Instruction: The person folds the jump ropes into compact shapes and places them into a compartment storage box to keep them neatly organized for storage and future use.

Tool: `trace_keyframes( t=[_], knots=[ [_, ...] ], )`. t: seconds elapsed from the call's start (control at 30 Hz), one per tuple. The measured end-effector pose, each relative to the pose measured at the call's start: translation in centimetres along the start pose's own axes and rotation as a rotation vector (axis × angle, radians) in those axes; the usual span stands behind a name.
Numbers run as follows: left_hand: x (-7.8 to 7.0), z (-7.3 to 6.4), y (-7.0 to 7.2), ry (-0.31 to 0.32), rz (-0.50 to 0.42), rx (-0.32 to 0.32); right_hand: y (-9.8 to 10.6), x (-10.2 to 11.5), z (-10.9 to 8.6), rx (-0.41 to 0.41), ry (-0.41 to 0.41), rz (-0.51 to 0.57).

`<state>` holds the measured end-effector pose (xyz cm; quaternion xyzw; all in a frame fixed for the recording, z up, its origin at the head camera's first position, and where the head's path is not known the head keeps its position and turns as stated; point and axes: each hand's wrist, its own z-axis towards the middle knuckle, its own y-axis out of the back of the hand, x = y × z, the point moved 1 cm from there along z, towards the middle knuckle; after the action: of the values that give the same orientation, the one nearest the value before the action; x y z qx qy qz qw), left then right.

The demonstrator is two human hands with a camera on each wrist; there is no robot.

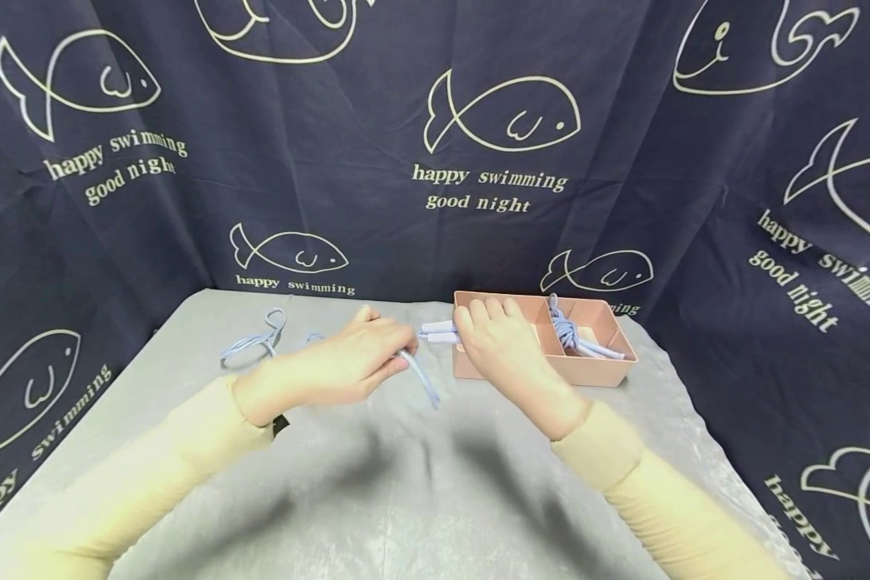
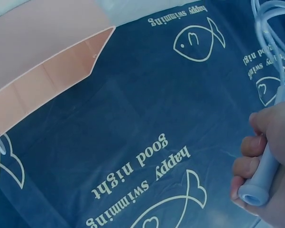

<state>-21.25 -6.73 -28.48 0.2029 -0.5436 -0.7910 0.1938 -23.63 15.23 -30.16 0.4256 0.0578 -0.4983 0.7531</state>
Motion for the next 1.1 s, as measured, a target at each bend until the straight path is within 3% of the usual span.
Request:
trace_keyframes(
  t=[0.3,0.5,0.73,0.97,1.1],
  knots=[
    [0.9,1.7,0.7,0.167,-0.005,-0.105,0.2,0.8,-0.1,-0.023,0.065,0.071],
    [1.7,1.6,0.8,0.241,-0.149,-0.14,0.5,0.6,0.0,-0.073,0.065,0.111],
    [2.4,2.1,0.9,0.321,-0.246,-0.192,1.1,0.7,-0.2,-0.038,0.179,0.121],
    [2.9,2.2,0.8,0.368,-0.244,-0.241,1.5,1.0,0.2,-0.08,0.174,0.147],
    [3.7,1.7,0.4,0.321,-0.223,-0.274,1.7,0.8,0.3,-0.123,0.157,0.167]
  ],
)
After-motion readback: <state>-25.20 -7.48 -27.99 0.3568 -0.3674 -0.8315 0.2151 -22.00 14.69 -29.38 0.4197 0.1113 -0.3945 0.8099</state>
